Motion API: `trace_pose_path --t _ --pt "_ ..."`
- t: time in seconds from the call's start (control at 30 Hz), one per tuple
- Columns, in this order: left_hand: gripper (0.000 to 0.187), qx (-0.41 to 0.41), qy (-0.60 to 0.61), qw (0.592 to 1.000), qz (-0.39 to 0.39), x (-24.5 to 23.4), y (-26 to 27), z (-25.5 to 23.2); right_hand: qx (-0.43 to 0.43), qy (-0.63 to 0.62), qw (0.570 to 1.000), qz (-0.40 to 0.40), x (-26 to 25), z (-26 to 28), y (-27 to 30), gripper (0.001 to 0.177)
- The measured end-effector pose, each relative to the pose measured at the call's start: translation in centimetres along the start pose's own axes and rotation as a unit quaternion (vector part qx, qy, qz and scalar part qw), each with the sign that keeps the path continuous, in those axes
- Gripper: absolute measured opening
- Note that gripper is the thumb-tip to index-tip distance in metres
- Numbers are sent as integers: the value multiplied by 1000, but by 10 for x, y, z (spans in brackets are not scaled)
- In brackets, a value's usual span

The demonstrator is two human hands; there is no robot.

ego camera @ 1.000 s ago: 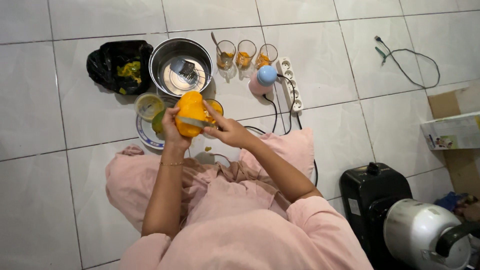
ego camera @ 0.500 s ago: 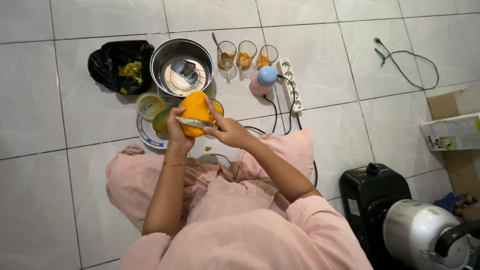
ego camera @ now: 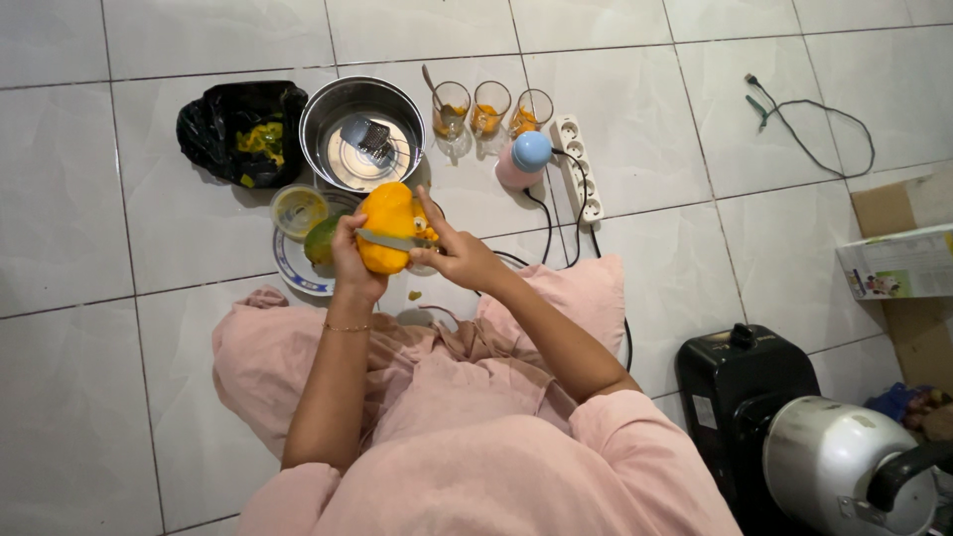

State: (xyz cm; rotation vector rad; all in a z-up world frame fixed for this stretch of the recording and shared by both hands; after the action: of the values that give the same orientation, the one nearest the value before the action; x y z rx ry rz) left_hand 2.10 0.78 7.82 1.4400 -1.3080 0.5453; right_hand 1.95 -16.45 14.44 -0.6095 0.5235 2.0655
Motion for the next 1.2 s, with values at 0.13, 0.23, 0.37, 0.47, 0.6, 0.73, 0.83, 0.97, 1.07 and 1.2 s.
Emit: trace_pose_path --t 0.13,0.23,0.37,0.47,0.6,0.73,0.83,0.97,1.07,1.2 --pt "47 4 30 999 14 2 0 2 24 11 1000 8 -3 1 0 96" --pt "49 10 -18 998 54 4 1 1 32 22 999 8 -7 0 -1 96" --pt "51 28 20 999 32 0 -3 3 13 2 1000 1 -9 -1 -3 95" --pt "50 26 24 999 28 -4 -5 6 9 -6 1000 -8 -10 -3 -3 93" --pt "47 18 26 999 18 -8 -8 8 -5 14 1000 -27 -14 -3 -6 92" --pt "47 0 10 1000 8 -9 -8 10 20 29 999 -20 -16 -6 -7 91" --pt "47 -5 38 999 0 -9 -8 9 3 48 998 -35 -17 -7 -8 90" --pt "48 -33 2 999 15 -6 -7 10 33 97 994 -38 -17 -13 -11 89" --pt "47 -37 14 999 -2 -7 -7 11 29 114 992 -46 -17 -15 -14 89" --pt "46 -34 11 999 10 -3 -6 10 46 131 989 -43 -16 -18 -17 89"
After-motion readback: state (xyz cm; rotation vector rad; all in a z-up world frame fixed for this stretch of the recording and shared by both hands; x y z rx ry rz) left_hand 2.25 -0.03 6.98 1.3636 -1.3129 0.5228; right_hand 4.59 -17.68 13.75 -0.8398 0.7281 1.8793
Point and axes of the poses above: each hand's wrist, its own y-axis away from the middle knuckle, its own x-axis out of the palm, z = x × y, the point moved 4 cm from there along -y, towards the middle knuckle, and after that the axes turned 10 degrees about y, right-handed, at the moved point
